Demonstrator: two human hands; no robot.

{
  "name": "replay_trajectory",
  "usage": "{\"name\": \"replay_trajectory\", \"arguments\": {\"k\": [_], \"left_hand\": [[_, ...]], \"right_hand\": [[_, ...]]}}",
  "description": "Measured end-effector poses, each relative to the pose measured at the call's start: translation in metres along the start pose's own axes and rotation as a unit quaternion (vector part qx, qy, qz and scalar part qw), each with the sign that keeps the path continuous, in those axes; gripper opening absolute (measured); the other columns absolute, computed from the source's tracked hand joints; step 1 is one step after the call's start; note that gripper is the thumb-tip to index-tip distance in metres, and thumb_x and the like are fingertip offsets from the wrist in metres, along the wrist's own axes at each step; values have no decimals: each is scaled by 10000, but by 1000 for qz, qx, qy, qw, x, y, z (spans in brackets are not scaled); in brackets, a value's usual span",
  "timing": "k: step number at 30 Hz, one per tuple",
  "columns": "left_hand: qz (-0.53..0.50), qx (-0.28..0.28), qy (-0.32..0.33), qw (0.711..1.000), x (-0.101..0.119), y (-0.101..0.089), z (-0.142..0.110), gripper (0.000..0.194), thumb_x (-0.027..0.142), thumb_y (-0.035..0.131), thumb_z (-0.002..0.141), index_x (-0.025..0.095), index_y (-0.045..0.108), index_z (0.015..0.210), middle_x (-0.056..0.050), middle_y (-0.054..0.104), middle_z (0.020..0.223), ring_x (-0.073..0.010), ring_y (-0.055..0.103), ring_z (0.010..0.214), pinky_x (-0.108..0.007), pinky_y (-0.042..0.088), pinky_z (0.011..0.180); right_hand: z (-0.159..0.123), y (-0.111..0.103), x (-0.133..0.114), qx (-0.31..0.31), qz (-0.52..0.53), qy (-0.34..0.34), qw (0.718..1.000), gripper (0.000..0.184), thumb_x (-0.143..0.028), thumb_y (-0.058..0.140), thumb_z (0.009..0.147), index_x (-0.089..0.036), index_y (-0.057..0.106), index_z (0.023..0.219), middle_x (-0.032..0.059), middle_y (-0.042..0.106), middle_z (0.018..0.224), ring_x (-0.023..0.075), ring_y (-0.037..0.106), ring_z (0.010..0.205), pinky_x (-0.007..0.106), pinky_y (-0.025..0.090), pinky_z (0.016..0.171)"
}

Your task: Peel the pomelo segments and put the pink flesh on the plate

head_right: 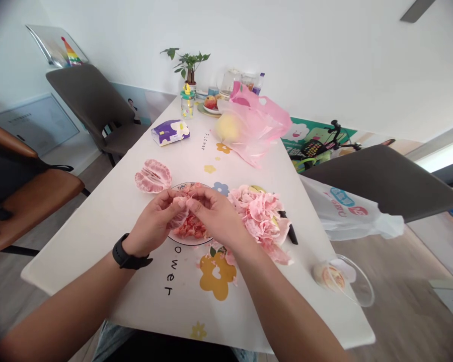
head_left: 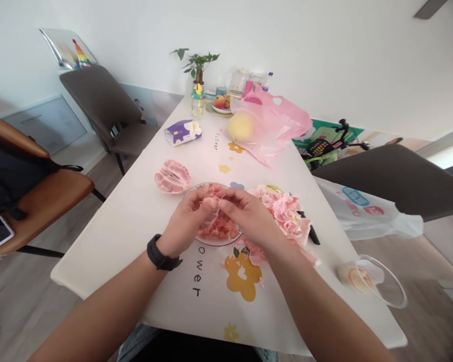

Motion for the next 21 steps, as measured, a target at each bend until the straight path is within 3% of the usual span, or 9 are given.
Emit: {"name": "replay_trajectory", "arguments": {"k": [3, 6, 8, 11, 13, 16, 18, 21], "left_hand": [[-100, -31, -72, 992, -1, 3, 3, 260, 462, 791, 893, 233, 723, 996, -50, 779, 1001, -192, 740, 884, -354, 617, 815], [-116, -44, -106, 987, 2, 2, 4, 262, 480, 700, 938, 257, 762, 1061, -83, 794, 1066, -256, 760, 954, -419, 634, 807], [-118, -43, -114, 985, 3, 0, 4, 215, 417, 723, 911, 264, 775, 1053, -80, 798, 1123, -265, 762, 998, -428, 634, 833], [-145, -36, -124, 981, 3, -1, 2, 193, 298, 784, 851, 249, 766, 1037, -68, 783, 1226, -242, 753, 1066, -410, 614, 919], [-168, -30, -126, 977, 1, 0, 1, 223, 244, 796, 842, 233, 764, 1063, -73, 747, 1340, -235, 729, 1158, -396, 588, 994], [-194, -28, -125, 973, -1, 2, 0, 258, 202, 812, 836, 221, 770, 1090, -68, 699, 1432, -233, 681, 1257, -370, 546, 1067], [-202, -31, -128, 971, -2, 3, 0, 267, 208, 829, 838, 220, 776, 1099, -65, 717, 1381, -230, 675, 1243, -360, 538, 1069], [-211, -35, -124, 969, -3, 4, -1, 260, 226, 854, 841, 222, 781, 1090, -61, 736, 1302, -224, 670, 1222, -356, 527, 1081]], "right_hand": [[-2, 6, 8, 11, -24, 9, 1000, 252, -386, 744, 897, -274, 716, 1121, 21, 744, 957, 197, 700, 811, 363, 571, 725], [-1, 5, 15, 41, -12, -1, 999, 296, -369, 719, 905, -268, 682, 1180, 34, 737, 993, 207, 705, 864, 385, 578, 789], [-2, 2, 19, 55, -4, 0, 998, 348, -373, 714, 911, -273, 652, 1239, 36, 735, 1006, 211, 705, 885, 394, 579, 813], [-9, -3, 17, 140, -73, -26, 987, 374, -364, 735, 906, -268, 625, 1251, 51, 709, 1038, 211, 681, 849, 392, 573, 772], [-17, -3, 12, 196, -148, -91, 965, 234, -339, 730, 922, -257, 649, 1126, 58, 682, 1034, 210, 658, 847, 388, 560, 764], [-23, 5, 5, 163, -217, -185, 944, 25, -272, 672, 979, -256, 675, 960, 42, 672, 951, 205, 642, 846, 368, 541, 766], [-24, 11, 4, 133, -226, -210, 942, 75, -233, 651, 995, -258, 685, 933, 29, 686, 929, 198, 646, 840, 351, 536, 759], [-22, 15, 6, 145, -221, -211, 941, 95, -196, 655, 979, -254, 673, 907, 17, 701, 913, 190, 656, 835, 329, 533, 744]]}}
Point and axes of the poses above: each hand's wrist, its own z-axis towards the middle knuckle, its own y-axis out of the palm, x = y × z, the point moved 3 cm from there along z, towards the middle knuckle
